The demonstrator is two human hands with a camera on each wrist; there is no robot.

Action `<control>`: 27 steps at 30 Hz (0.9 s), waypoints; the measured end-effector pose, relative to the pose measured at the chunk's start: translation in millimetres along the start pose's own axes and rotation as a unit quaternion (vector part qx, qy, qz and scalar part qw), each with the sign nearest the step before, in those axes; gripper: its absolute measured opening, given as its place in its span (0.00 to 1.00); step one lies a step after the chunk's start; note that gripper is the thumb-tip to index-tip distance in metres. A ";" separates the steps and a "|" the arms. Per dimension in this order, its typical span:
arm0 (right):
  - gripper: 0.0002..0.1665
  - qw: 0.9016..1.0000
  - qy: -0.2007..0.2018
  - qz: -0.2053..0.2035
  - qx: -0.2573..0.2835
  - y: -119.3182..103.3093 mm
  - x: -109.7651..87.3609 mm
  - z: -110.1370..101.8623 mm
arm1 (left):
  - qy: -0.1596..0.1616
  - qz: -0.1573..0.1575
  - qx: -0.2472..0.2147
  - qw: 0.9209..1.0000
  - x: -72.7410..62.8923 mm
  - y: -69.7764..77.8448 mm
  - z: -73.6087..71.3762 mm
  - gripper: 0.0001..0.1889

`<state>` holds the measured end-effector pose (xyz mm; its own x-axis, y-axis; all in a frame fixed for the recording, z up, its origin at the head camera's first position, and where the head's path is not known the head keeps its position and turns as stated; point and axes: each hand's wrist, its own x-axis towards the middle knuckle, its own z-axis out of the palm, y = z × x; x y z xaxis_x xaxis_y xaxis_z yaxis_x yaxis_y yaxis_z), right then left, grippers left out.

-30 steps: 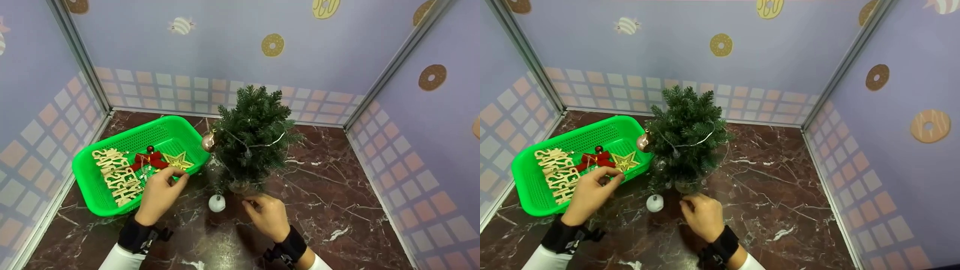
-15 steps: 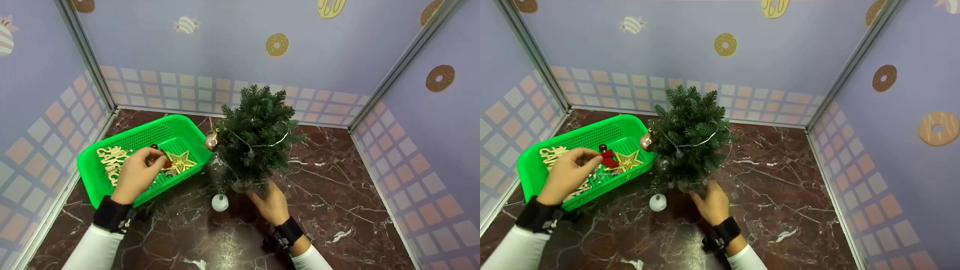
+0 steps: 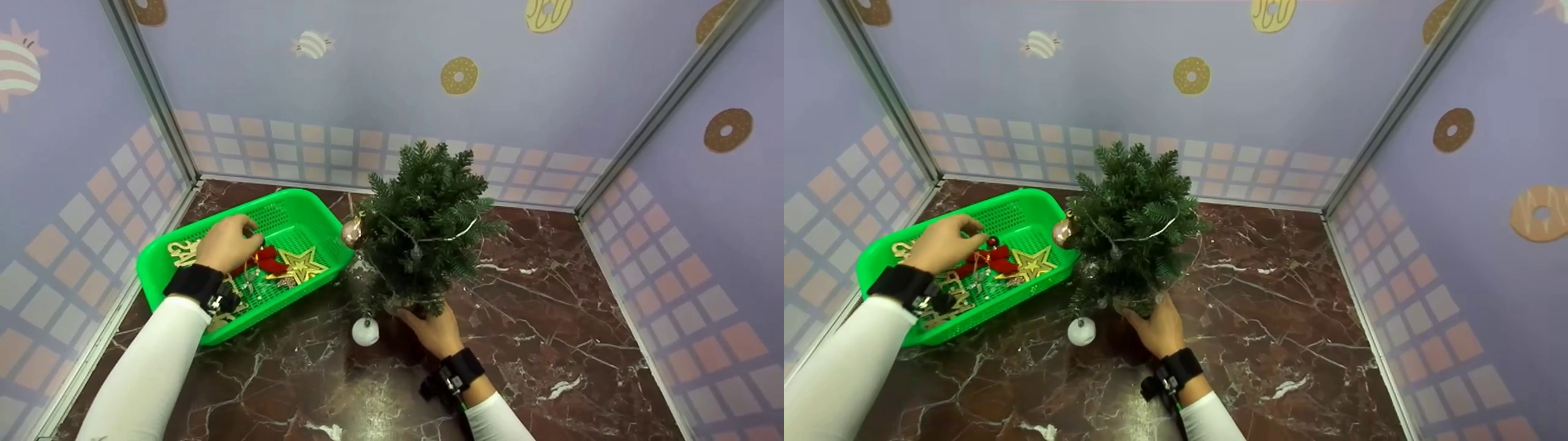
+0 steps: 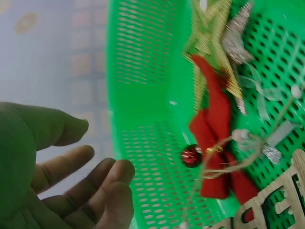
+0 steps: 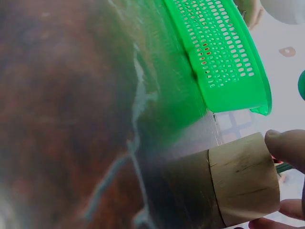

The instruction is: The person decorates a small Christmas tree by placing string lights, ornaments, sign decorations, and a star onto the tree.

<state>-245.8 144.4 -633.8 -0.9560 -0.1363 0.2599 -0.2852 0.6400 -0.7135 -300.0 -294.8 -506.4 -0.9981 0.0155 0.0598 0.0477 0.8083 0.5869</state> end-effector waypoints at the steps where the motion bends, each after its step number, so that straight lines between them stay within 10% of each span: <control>1: 0.29 1.000 0.000 0.006 0.005 1.1 1.1 0.0 | -0.009 0.002 0.005 1.000 6.7 -1.3 3.7 0.23; 11: 0.35 1.000 0.013 0.013 -0.002 8.8 3.3 8.0 | -0.112 0.029 0.085 0.990 47.7 -13.7 25.6 0.24; 27: 0.36 1.000 0.003 0.014 -0.002 11.0 3.3 9.4 | -0.116 0.041 0.179 0.976 48.5 -48.6 52.8 0.18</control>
<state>-252.7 144.0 -646.9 -0.9630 -0.1139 0.2441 -0.2584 0.6461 -0.7182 -352.9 -302.2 -574.7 -0.9755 0.1883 -0.1136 0.1527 0.9518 0.2659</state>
